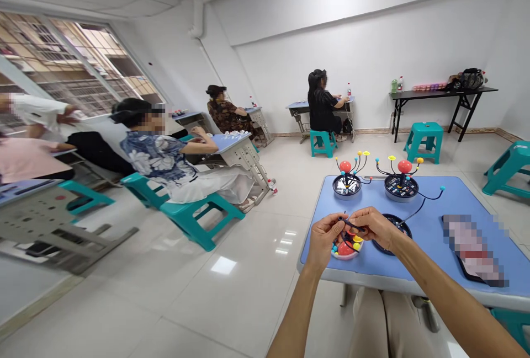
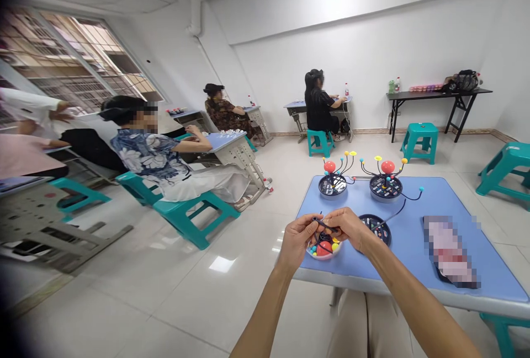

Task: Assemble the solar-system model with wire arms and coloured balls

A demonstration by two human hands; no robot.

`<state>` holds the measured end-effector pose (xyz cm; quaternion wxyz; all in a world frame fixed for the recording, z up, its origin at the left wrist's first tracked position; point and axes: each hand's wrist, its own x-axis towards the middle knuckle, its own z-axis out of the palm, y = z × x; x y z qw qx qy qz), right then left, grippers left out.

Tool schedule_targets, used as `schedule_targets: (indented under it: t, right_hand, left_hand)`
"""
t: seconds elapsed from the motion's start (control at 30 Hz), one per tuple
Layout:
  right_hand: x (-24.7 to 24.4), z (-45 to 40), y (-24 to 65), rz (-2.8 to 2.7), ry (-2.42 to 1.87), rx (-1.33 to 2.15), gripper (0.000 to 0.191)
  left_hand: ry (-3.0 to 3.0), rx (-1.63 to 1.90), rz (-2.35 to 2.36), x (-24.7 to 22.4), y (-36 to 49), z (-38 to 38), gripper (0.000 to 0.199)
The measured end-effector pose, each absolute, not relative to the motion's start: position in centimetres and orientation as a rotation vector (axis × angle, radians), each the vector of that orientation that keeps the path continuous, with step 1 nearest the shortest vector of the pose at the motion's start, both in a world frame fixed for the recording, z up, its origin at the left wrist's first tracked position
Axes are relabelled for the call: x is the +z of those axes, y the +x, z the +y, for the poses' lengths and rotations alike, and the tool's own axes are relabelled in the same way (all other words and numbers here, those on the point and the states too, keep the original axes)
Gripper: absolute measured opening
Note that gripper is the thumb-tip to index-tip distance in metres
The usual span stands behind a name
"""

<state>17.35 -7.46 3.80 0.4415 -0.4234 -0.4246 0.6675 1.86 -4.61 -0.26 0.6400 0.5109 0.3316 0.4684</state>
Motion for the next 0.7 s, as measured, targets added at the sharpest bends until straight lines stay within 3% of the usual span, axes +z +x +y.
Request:
schedule_targets:
  t: [0.13,0.27,0.7]
  right_hand:
    - [3.9,-7.9,17.9,-1.062,-1.012,1.594,0.031]
    - [2.3,-9.8,17.7,-0.918,-1.053,1.232,0.04]
    - [-0.3,-13.1,12.8,-0.845,-0.975,0.934,0.026]
  left_hand:
    - [1.073,1.184,0.766,0.6,1.8,-5.4,0.034]
    - [0.886,1.401,0.757,1.4,2.0,-6.4,0.033]
    - [0.797,1.665,0.937,0.5,6.2,-10.4,0.03]
